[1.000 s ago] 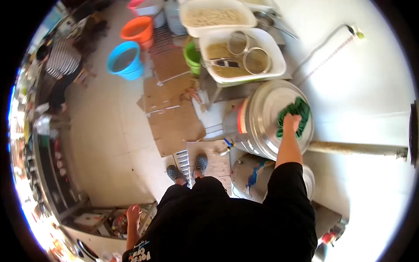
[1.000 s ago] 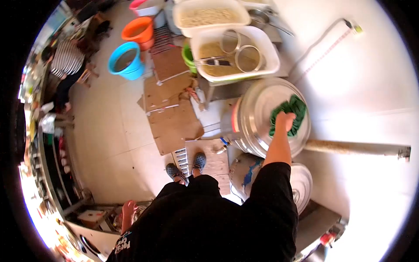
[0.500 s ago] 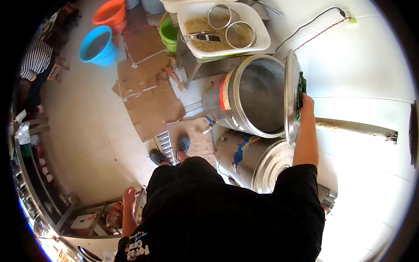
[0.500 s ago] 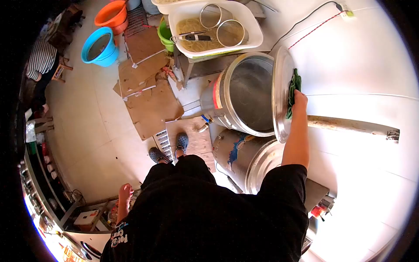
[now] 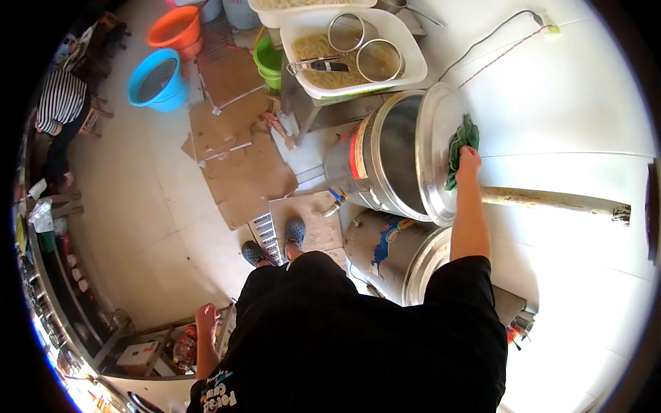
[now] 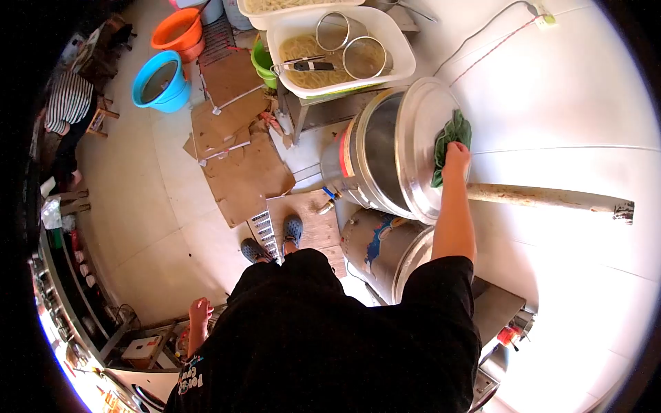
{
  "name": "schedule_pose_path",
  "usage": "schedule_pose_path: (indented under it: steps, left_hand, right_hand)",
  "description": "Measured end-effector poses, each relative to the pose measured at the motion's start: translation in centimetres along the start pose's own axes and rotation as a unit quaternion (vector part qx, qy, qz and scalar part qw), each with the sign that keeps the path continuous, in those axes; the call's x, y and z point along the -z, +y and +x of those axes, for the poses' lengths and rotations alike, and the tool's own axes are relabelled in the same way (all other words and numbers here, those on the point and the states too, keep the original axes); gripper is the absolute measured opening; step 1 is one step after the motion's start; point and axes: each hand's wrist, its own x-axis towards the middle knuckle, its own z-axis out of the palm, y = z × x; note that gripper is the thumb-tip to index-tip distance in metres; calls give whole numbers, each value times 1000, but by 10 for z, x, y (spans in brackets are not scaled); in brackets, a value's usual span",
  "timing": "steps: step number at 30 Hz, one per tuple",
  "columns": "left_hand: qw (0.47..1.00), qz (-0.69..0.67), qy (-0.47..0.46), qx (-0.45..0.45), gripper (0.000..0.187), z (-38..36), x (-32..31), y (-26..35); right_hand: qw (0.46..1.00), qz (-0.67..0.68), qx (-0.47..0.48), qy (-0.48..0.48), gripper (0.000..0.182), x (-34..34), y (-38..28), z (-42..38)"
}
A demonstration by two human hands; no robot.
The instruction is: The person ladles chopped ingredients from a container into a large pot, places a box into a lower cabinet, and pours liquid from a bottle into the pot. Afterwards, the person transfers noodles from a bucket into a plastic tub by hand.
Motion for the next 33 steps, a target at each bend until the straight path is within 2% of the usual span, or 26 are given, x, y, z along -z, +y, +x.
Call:
schedule_pose_path:
  steps: [2, 3, 4, 6, 8, 10, 11, 12, 13, 14, 15, 17, 18, 20, 22, 24, 26, 27, 28, 31, 33]
  left_hand:
    - [998, 0, -55, -11, 29, 7, 10, -13]
    - [999, -51, -5, -14, 26, 3, 7, -21]
    - [998, -52, -1, -18, 26, -3, 6, -15]
    - [1000, -11, -1, -4, 26, -20, 9, -1]
    - [1000, -25, 12, -15, 23, -29, 8, 0]
    - [999, -42, -18, -12, 21, -32, 12, 4]
    - [999, -28, -19, -12, 20, -32, 12, 6]
    - [999, -18, -25, -16, 20, -37, 13, 17]
    - [997, 48, -47, -36, 21, -37, 14, 24]
    - [988, 117, -76, -60, 22, -31, 14, 31]
    - [996, 60, -55, -43, 26, -29, 7, 36]
    - [994, 62, -71, -63, 27, -16, 2, 37]
    - [995, 42, -62, -72, 29, -9, -1, 39]
    - [992, 56, -80, -79, 29, 2, -7, 49]
    - [992, 57, -85, -75, 30, 9, -11, 55]
    - [993, 63, -73, -65, 30, 13, -16, 65]
    - [995, 71, -56, -50, 31, 18, -16, 72]
    - [995, 62, -60, -57, 30, 24, -15, 71]
    - [995, 52, -64, -63, 29, 24, -15, 72]
    - [996, 45, -45, -60, 29, 22, -17, 71]
    - [996, 44, -53, -54, 29, 23, -17, 70]
  right_hand:
    - [999, -28, 10, 13, 20, -14, 21, 0]
    - [996, -87, 10, 18, 22, -18, 33, 3]
    - [997, -81, 9, 16, 22, -23, 38, 2]
    - [980, -195, 16, 39, 25, -35, 46, -8]
    - [979, -200, -1, 35, 28, -46, 43, -20]
    - [967, -252, 8, 47, 29, -49, 51, -24]
    - [964, -258, 56, 39, 32, -50, 55, -22]
    - [969, -242, 58, -2, 34, -51, 74, -9]
    - [971, -227, 60, -38, 37, -43, 93, 6]
    - [947, -298, 103, -66, 45, -35, 71, -9]
    - [934, -330, 106, -84, 49, -26, 68, -5]
    - [905, -392, 115, -119, 57, -9, 62, 4]
    - [844, -507, 134, -112, 52, 9, 18, -15]
    - [734, -664, 82, -118, 47, 42, -47, -24]
    - [593, -785, 176, -16, 44, 87, -40, 2]
    - [517, -823, 220, 76, 45, 130, -30, 23]
    - [461, -883, 27, -81, 43, 138, -81, 7]
    - [442, -887, 15, -132, 38, 135, -104, -11]
    - [442, -887, 15, -134, 38, 134, -99, -9]
    - [382, -913, 52, -136, 36, 135, -86, -10]
    - [402, -904, 68, -127, 35, 135, -83, -10]
